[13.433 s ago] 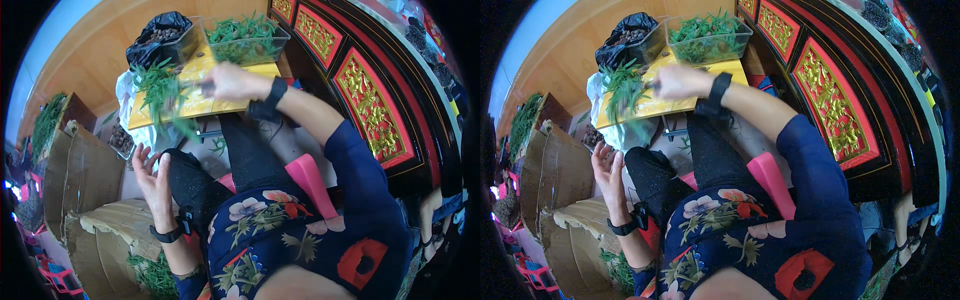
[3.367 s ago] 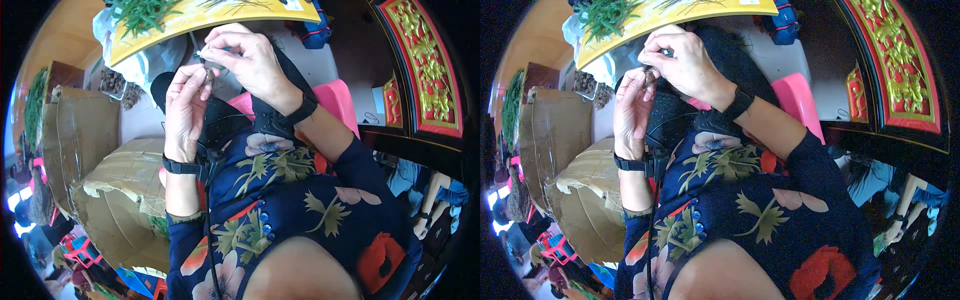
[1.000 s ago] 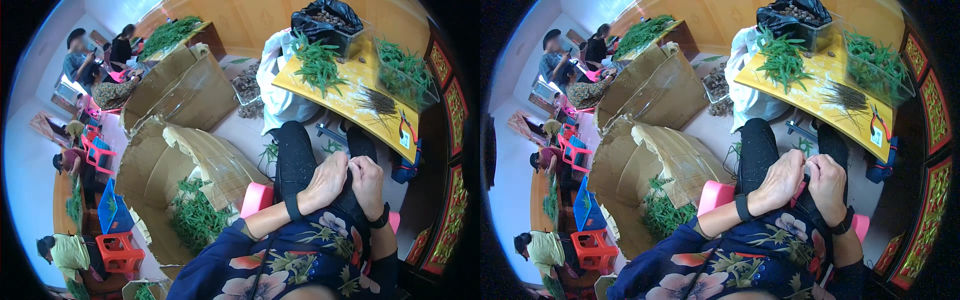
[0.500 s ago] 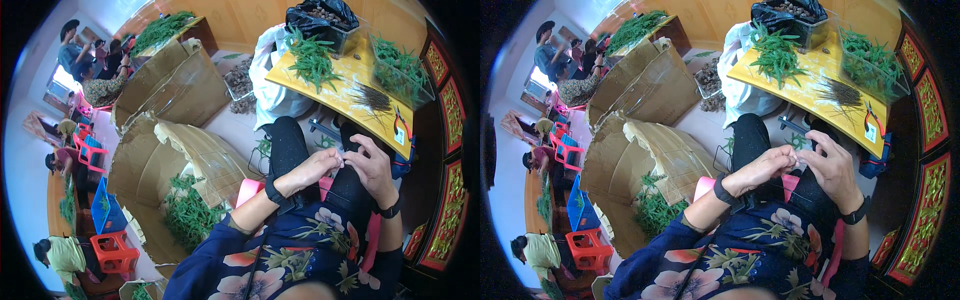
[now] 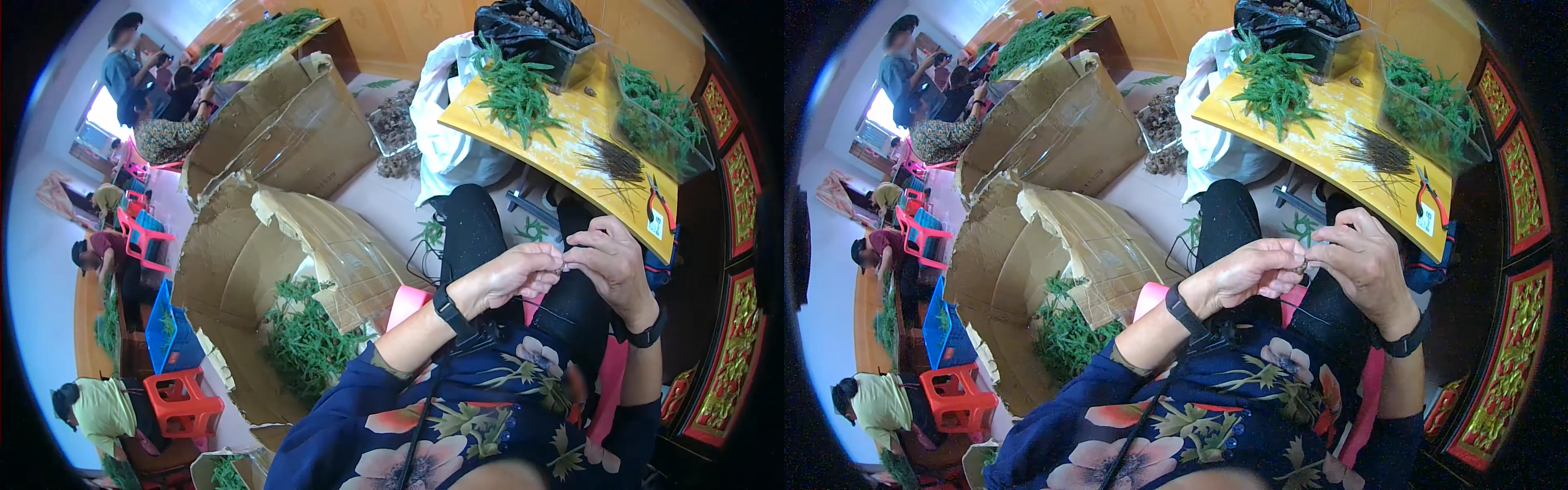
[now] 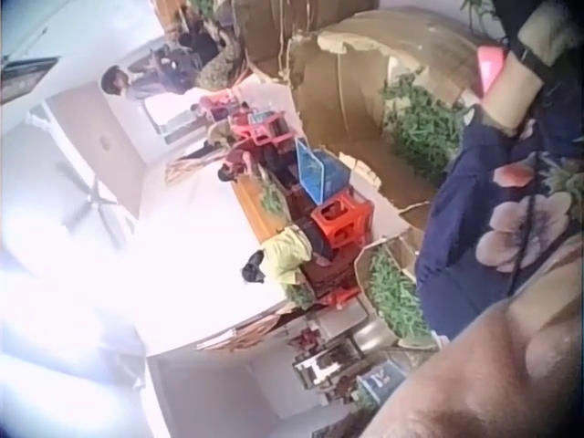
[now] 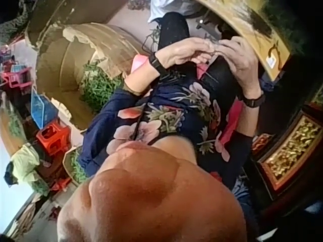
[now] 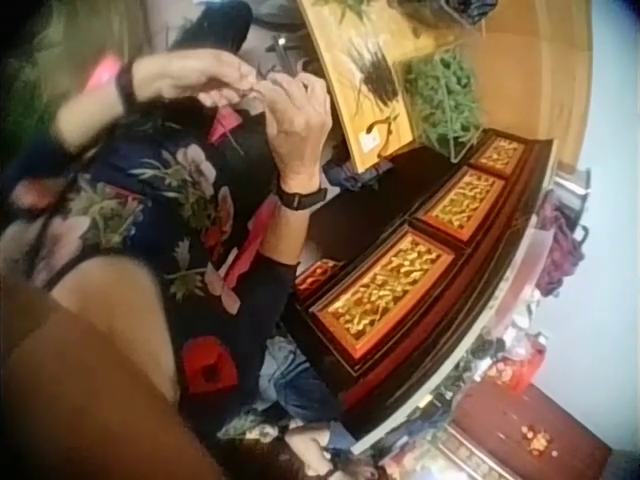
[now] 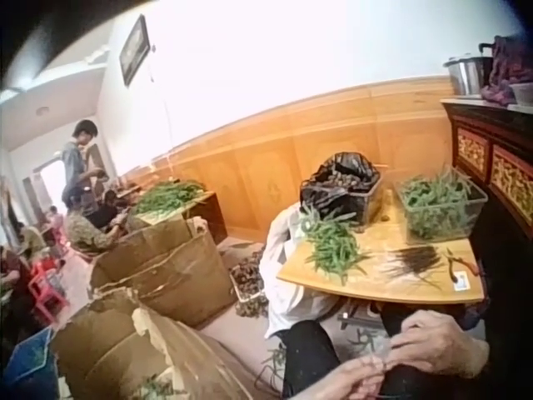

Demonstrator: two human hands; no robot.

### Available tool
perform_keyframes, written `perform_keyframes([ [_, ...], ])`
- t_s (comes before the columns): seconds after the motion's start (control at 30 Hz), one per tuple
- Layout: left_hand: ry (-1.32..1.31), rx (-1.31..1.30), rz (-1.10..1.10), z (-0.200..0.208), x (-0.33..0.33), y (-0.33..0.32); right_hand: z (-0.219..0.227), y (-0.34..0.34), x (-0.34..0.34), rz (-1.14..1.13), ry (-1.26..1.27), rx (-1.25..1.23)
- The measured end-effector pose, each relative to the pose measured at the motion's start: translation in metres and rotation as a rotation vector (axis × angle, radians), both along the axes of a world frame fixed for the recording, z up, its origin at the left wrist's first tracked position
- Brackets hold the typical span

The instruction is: Trimming and assembling artificial plants by attaching foliage to stems at a workstation.

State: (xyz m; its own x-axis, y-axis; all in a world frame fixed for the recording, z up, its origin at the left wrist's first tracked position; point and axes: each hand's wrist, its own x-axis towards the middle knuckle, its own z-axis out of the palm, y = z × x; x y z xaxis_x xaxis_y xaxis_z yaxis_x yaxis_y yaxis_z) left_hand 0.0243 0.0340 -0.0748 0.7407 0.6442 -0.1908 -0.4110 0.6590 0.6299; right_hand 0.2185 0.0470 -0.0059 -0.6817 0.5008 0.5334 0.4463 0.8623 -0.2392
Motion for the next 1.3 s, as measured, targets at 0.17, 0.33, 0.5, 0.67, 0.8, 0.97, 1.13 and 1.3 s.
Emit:
perform_keyframes([
  [0.17,0.056,0.060,0.040,-0.001,0.005,-0.006,-0.007,-0.008,0.003,-0.048,0.022,-0.077],
  [0.33,0.478,0.709,0.363,-0.001,0.014,-0.011,-0.015,-0.009,0.002,-0.181,-0.001,-0.093],
  [0.5,0.911,0.994,0.520,0.010,0.009,-0.009,-0.038,-0.003,-0.006,-0.249,0.290,-0.647],
  [0.67,0.527,0.588,0.415,0.000,0.011,0.002,-0.075,-0.017,-0.014,-0.288,0.833,-0.917],
  [0.8,0.452,0.357,0.416,0.010,0.015,-0.008,-0.076,-0.023,-0.030,-0.261,1.000,-0.986],
  [0.97,0.435,0.335,0.388,0.004,0.017,-0.008,-0.087,-0.017,-0.036,-0.243,1.139,-0.958],
  [1.13,0.540,0.476,0.332,0.006,0.018,0.001,-0.087,-0.010,-0.030,-0.234,1.110,-0.987],
  [1.3,0.756,0.685,0.301,0.019,0.016,0.058,-0.086,0.001,-0.005,-0.378,1.082,-0.981],
])
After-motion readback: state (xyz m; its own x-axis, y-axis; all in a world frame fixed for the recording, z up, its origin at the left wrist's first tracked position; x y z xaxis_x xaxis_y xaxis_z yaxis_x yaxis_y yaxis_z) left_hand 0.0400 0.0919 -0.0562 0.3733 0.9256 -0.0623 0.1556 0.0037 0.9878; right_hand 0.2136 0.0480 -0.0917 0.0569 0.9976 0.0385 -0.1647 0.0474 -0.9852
